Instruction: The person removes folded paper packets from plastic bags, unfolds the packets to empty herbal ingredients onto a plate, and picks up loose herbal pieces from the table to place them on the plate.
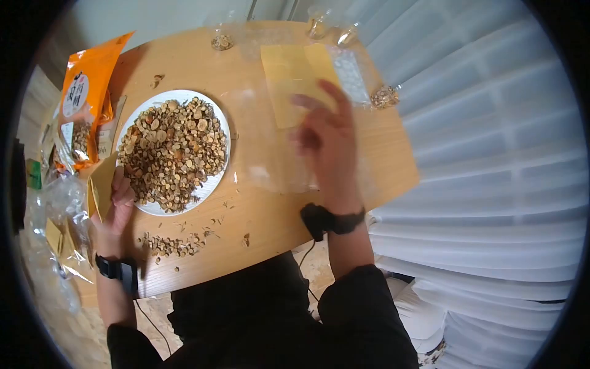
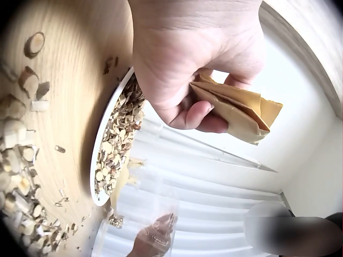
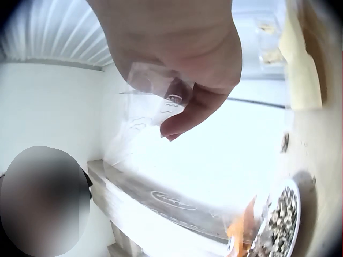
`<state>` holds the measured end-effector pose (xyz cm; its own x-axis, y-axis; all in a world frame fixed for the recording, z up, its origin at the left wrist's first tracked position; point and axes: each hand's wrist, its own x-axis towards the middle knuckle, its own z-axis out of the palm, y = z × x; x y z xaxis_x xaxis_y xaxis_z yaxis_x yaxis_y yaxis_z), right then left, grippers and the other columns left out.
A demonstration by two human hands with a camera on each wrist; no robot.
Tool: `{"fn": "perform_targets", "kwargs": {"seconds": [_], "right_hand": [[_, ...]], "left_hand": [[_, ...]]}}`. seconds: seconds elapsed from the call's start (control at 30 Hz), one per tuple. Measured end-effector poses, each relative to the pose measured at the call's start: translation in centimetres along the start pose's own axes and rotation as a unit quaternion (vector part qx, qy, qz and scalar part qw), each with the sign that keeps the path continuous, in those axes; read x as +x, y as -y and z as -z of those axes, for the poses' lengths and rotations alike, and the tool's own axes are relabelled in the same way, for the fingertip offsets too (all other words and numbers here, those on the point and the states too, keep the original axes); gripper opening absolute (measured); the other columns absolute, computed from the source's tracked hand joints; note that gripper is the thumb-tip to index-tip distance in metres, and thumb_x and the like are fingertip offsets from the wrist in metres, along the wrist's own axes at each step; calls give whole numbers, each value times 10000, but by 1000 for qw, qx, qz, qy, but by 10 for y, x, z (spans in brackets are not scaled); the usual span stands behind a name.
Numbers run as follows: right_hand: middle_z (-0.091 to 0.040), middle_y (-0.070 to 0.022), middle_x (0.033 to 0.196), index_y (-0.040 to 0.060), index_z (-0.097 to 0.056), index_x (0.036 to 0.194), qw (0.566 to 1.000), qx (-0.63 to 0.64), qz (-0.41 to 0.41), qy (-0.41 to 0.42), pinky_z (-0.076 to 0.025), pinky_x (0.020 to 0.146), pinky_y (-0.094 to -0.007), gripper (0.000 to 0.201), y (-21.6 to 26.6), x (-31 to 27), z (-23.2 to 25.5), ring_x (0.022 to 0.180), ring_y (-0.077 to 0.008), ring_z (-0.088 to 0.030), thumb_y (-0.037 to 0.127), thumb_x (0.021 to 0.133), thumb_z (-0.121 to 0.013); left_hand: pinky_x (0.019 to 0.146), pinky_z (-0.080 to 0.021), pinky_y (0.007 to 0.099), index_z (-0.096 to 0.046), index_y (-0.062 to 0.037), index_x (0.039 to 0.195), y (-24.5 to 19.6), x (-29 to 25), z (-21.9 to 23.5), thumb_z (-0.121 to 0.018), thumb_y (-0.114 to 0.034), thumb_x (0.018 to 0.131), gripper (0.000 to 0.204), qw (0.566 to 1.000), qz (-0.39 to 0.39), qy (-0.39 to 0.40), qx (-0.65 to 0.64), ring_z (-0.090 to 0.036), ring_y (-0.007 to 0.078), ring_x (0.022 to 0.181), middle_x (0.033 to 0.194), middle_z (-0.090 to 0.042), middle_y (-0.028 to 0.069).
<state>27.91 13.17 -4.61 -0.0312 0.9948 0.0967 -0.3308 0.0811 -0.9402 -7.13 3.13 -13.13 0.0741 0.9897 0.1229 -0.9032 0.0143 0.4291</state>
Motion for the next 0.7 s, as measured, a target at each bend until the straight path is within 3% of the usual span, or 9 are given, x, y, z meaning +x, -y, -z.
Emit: {"fn": "perform_targets", "kwargs": {"seconds": [0.07,0.13,0.23,0.3,0.4,0.53,0.6,0.63,0.7], "right_hand": [[-558,-164,1156,65,-386,1295,991,-107,67,-44,-406,482,-178,495,15,-10,33,614,-81,-510,-52,825,-486],[-541,-175,1187,21,-373,1294,987,-44,103,-113,-413,517,-179,485,24,-21,65,645,-83,-500,-38,829,-499],[-540,-184,1185,-10,-353,1298,981,-46,104,-158,-468,627,-205,487,26,-35,130,747,-124,-564,-40,833,-497],[-541,-187,1179,-4,-426,1247,962,-15,77,-262,-513,744,-292,390,24,-46,154,899,-182,-590,-24,860,-474],[-541,-161,1195,-18,-456,1216,966,-69,41,-248,-515,799,-310,354,6,-64,193,973,-217,-592,-30,862,-468],[-568,-123,1166,-9,-522,1151,955,-150,7,-255,-501,793,-293,281,-1,-79,183,988,-203,-591,2,872,-493],[-601,-89,1114,-1,-560,1119,922,-307,-29,-233,-462,851,-281,248,-1,-83,193,1003,-188,-584,59,880,-533],[-601,-89,1114,-1,-560,1119,922,-308,-29,-233,-462,851,-281,248,-3,-84,200,1003,-188,-584,59,880,-533],[-618,-80,1071,-9,-589,1063,904,-398,3,-155,-457,818,-260,205,-5,-85,216,962,-164,-587,72,880,-548]], "left_hand": [[569,-348,222,-408,56,1148,3,-1,4,-463,-227,870,400,1000,-7,10,-12,-374,132,642,843,-383,101],[579,-352,233,-416,53,1134,1,-2,7,-481,-231,844,411,1000,4,1,9,-378,134,667,863,-381,101],[590,-353,235,-421,59,1122,0,-3,7,-499,-225,825,418,1000,5,-7,28,-386,136,694,890,-393,104],[593,-354,234,-422,61,1117,0,-4,7,-504,-222,820,418,999,9,-24,43,-388,136,697,896,-399,104],[597,-355,234,-423,71,1114,2,-3,7,-508,-219,812,427,999,8,-16,32,-393,139,707,902,-409,104],[602,-356,243,-428,81,1108,2,-2,8,-507,-212,804,429,999,5,-31,29,-395,146,713,899,-414,104],[604,-357,247,-428,83,1109,2,-3,7,-504,-206,800,430,999,1,-40,24,-395,148,715,902,-417,105],[606,-357,250,-431,80,1111,2,-3,7,-499,-194,791,427,999,3,-37,20,-394,149,714,906,-418,106],[608,-357,252,-434,77,1113,3,-3,6,-494,-182,783,424,999,4,-36,12,-393,150,712,911,-419,107]]}}
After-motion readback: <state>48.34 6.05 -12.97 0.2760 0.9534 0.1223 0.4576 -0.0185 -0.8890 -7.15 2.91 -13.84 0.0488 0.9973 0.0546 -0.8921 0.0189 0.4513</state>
